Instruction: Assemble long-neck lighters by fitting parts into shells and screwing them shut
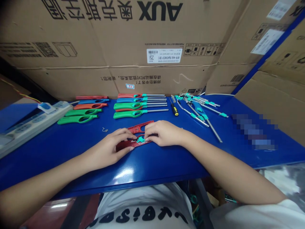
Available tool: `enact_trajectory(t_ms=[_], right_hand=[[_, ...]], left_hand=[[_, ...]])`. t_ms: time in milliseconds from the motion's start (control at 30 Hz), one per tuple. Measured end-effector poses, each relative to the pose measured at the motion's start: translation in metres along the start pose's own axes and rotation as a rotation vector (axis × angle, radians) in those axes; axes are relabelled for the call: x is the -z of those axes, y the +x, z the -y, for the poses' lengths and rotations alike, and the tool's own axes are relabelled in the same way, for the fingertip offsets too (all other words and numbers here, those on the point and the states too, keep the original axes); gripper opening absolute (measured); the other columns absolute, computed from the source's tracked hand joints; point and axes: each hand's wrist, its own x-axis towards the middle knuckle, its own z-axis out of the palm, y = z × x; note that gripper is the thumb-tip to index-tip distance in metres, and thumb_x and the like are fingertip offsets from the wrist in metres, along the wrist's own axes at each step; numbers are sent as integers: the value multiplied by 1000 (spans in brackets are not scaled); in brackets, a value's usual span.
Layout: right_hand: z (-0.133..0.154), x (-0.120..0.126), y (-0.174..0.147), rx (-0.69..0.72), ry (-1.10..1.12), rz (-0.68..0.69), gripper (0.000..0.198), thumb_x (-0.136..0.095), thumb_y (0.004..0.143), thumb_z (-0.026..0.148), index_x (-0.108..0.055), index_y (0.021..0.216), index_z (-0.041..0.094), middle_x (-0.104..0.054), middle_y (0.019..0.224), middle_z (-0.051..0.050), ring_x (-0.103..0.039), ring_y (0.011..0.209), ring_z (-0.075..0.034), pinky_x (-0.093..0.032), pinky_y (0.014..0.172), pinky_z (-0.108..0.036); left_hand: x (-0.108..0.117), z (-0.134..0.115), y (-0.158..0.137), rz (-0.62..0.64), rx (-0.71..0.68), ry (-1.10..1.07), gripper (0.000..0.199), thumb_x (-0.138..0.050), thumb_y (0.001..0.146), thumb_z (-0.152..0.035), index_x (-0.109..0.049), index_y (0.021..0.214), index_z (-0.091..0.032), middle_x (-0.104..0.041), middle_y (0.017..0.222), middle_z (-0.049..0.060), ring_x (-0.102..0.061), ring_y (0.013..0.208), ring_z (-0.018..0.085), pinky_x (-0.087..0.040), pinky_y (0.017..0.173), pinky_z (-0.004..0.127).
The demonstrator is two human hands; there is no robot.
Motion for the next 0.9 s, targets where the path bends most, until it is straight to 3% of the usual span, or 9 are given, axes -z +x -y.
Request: enact_trajectory(t_ms=[333,900], right_hand=[[9,-3,-1,55,-419,63,23,-47,93,12,-70,91,18,-68,89,-4,-59,76,-16,-35,63,-27],[21,-3,1,38,-610,162,23,-47,97,14,-70,93,15,-69,92,-5,-58,74,-16,-27,58,-31]], left_hand=[[1,-2,0,25,38,-20,26,-61,94,-25,-65,118,-19,-62,116,9,-62,108,25,-52,100,45],[-2,-3,-3,26,-8,91,25,-59,95,-21,-61,120,-17,-61,117,10,-58,115,27,-49,103,46]])
